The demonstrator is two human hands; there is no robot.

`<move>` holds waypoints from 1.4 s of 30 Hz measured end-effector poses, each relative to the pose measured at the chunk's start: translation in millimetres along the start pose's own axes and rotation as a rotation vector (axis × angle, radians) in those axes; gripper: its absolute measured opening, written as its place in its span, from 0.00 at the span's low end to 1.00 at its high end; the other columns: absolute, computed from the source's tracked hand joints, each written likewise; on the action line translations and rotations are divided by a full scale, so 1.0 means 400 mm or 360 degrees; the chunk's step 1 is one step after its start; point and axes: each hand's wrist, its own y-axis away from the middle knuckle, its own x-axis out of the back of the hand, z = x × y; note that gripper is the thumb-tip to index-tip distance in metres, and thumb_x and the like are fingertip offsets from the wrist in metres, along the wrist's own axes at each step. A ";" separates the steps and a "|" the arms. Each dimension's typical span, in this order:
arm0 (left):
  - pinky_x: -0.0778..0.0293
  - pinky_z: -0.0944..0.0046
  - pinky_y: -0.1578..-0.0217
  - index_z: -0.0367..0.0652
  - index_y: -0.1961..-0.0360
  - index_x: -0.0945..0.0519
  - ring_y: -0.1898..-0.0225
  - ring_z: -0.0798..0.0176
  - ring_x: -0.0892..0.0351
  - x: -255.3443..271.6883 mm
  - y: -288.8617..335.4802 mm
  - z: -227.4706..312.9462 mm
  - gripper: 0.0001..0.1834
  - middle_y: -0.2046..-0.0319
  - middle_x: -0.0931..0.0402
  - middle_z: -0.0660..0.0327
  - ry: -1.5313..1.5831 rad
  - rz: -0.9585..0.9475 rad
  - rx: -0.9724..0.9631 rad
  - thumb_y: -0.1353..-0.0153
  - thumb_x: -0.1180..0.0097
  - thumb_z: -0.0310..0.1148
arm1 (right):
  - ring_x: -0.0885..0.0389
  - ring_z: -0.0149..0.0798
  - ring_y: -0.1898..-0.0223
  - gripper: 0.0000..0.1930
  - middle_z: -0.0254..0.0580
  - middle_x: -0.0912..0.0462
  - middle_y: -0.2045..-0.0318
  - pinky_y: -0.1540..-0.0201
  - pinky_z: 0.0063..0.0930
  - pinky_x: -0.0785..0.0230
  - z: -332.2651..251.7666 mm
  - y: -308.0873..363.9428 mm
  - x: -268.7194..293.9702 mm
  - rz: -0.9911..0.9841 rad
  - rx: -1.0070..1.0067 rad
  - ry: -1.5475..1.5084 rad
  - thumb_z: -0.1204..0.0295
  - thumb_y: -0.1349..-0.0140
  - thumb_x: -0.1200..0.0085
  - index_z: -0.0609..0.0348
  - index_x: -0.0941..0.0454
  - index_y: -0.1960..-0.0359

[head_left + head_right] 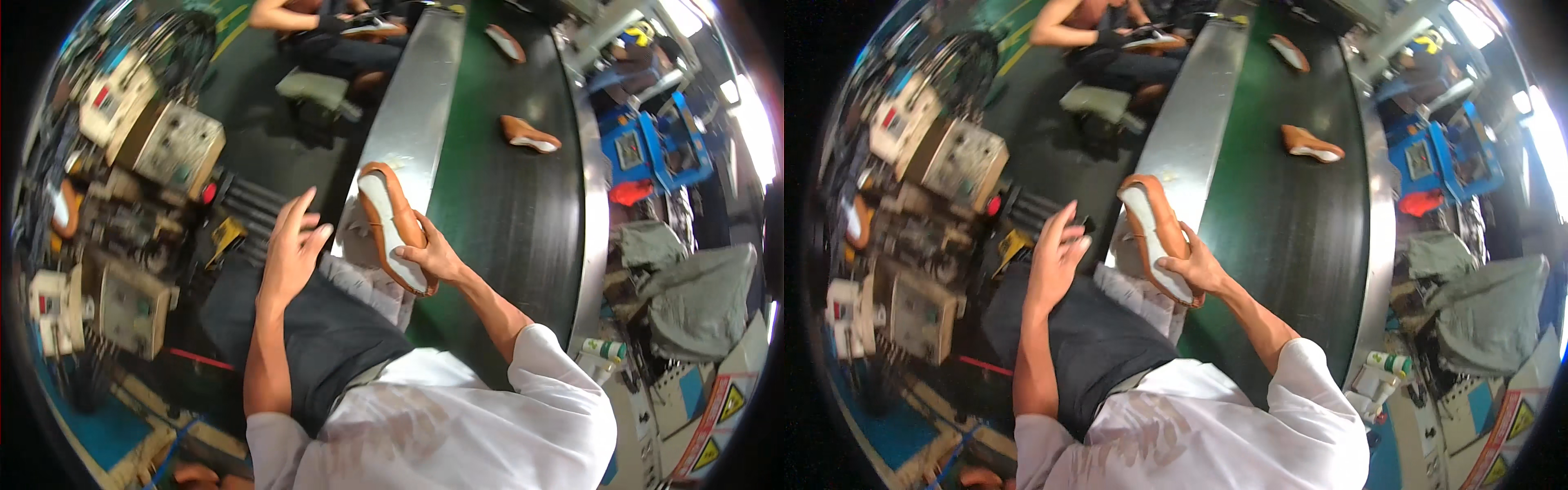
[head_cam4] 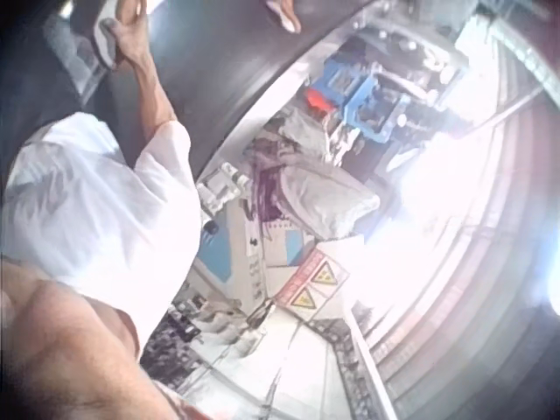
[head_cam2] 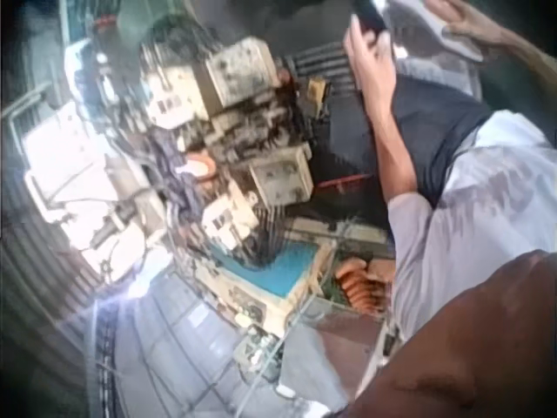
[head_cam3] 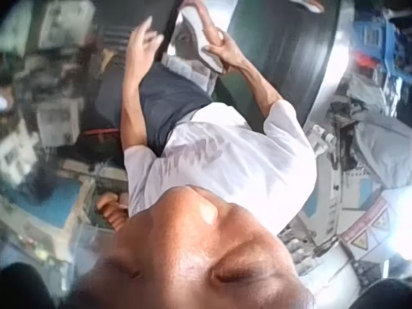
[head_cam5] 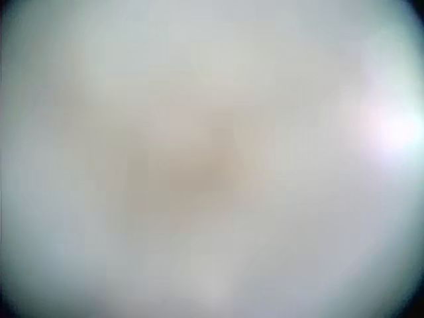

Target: The person repeatedly picks up brown shoes from a conveyor belt and places them into a machine to process the soles. After processing, the shoes are returned to the conveyor belt. The task is performed continuously in a factory setting.

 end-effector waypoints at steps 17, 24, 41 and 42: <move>0.39 0.48 0.23 0.30 0.25 0.32 0.22 0.50 0.34 0.345 0.616 0.057 0.37 0.26 0.30 0.46 0.0797 0.1035 -0.0173 0.33 0.36 0.30 | 0.34 0.65 0.25 0.65 0.65 0.37 0.24 0.26 0.50 0.34 -0.278 -0.046 -0.645 -0.1045 0.1445 0.0606 0.65 0.44 0.22 0.62 0.62 0.15; 0.29 0.48 0.30 0.33 0.45 0.19 0.36 0.50 0.18 0.293 0.614 -0.019 0.17 0.44 0.14 0.46 0.0659 0.1196 -0.0157 0.23 0.42 0.38 | 0.27 0.65 0.34 0.67 0.64 0.30 0.33 0.32 0.57 0.35 -0.195 -0.017 -0.660 -0.1163 0.1773 0.0686 0.72 0.53 0.20 0.66 0.57 0.16; 0.20 0.38 0.42 0.54 0.45 0.19 0.44 0.49 0.16 0.417 0.852 -0.583 0.22 0.46 0.16 0.56 0.2124 0.1404 0.0407 0.19 0.64 0.50 | 0.19 0.75 0.39 0.58 0.72 0.36 0.25 0.35 0.56 0.24 -0.442 -0.003 -0.790 -0.1791 0.1514 0.0629 0.42 0.44 0.26 0.47 0.45 0.16; 0.22 0.39 0.38 0.57 0.46 0.19 0.41 0.51 0.18 0.367 0.854 -0.604 0.21 0.44 0.17 0.58 0.1709 0.1357 0.0572 0.19 0.63 0.52 | 0.22 0.77 0.39 0.55 0.69 0.50 0.19 0.37 0.59 0.22 -0.488 0.044 -0.743 -0.1799 0.1616 0.1144 0.46 0.44 0.25 0.33 0.44 0.17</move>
